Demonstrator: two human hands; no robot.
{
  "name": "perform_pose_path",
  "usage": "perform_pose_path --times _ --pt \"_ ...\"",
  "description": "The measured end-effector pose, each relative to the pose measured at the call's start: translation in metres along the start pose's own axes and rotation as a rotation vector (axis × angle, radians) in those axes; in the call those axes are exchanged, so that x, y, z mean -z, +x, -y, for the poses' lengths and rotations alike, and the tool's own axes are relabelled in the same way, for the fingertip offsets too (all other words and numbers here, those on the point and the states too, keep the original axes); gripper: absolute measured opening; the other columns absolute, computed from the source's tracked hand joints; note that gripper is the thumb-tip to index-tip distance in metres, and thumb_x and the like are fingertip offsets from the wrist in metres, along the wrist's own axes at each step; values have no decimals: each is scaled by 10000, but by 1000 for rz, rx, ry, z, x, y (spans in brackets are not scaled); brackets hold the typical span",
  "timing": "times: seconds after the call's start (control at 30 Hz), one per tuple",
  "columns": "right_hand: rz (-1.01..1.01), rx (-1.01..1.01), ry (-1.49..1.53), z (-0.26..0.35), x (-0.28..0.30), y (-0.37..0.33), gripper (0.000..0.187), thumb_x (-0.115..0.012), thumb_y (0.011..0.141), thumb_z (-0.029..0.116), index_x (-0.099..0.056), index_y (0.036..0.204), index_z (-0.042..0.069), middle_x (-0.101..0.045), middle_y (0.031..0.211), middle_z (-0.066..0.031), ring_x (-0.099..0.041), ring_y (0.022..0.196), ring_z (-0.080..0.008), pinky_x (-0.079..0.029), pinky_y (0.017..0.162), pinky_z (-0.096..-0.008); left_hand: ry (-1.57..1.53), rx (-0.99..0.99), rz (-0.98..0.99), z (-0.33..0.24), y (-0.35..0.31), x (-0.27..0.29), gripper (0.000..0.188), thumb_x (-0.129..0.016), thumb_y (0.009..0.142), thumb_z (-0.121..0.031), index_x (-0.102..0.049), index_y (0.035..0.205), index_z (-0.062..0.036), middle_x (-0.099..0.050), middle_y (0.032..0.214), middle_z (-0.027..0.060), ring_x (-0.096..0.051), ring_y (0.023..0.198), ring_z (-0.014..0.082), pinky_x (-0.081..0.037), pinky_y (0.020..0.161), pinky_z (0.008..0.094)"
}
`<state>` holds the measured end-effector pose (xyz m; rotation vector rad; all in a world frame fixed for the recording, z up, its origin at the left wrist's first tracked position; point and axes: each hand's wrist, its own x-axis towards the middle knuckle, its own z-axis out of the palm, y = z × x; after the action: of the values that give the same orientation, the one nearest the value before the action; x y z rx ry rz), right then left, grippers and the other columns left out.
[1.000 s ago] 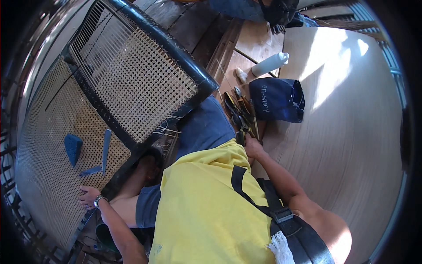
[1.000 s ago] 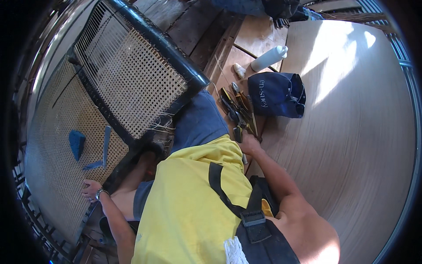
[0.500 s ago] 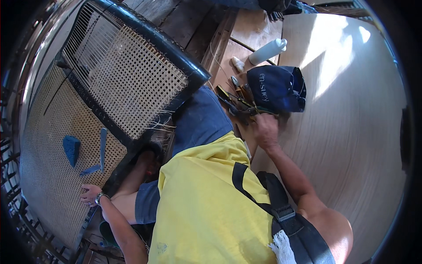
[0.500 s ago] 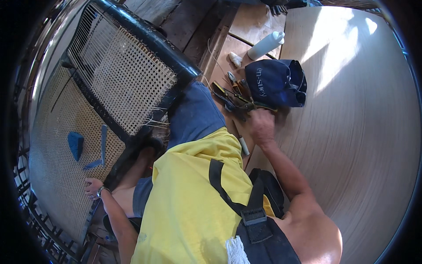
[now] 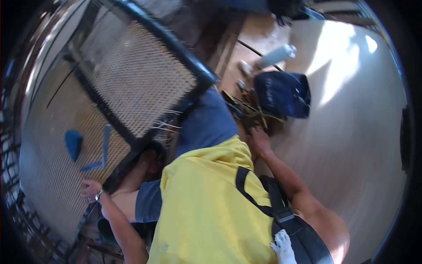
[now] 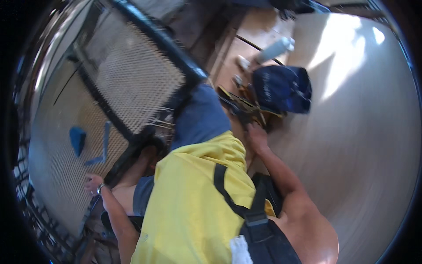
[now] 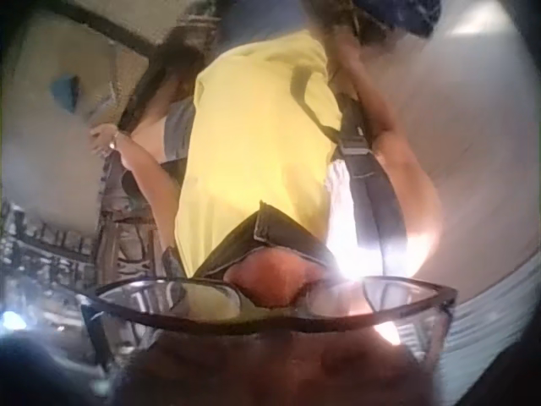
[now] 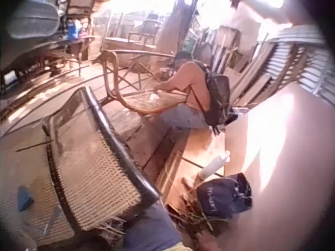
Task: Weaving rattan strips into a furniture frame using tools.
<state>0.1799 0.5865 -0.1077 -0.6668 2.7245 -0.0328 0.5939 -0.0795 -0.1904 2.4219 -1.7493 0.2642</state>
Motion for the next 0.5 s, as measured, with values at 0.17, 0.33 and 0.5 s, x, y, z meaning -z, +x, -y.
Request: perform_pose_path --times 0.17,0.33,0.5 --pt "-95 -157 133 41 20 28 476 -674 909 335 -558 1228 2 -607 1180 -239 -599 1109 -428 -486 909 -491 -2 -135 -259 -13 -23 13 650 -485 975 -544 -606 1294 9 -535 1401 270 -420 1350 469 -284 1135 618" --pt "-35 -60 185 -8 -24 47 372 -689 848 214 -544 1137 29 -609 1101 -233 -593 1051 -452 -483 844 -510 -518 -69 -181 -38 -58 42 695 -640 941 -441 -459 1399 49 -400 1514 296 -337 1415 476 -275 1158 591" --pt "110 26 106 12 9 67 223 -651 870 179 -583 978 -4 -674 926 -257 -646 886 -476 -509 753 -529 -815 -465 -121 -116 -60 118 753 -770 864 -350 -426 1430 8 -400 1491 323 -339 1413 477 -300 1154 566"
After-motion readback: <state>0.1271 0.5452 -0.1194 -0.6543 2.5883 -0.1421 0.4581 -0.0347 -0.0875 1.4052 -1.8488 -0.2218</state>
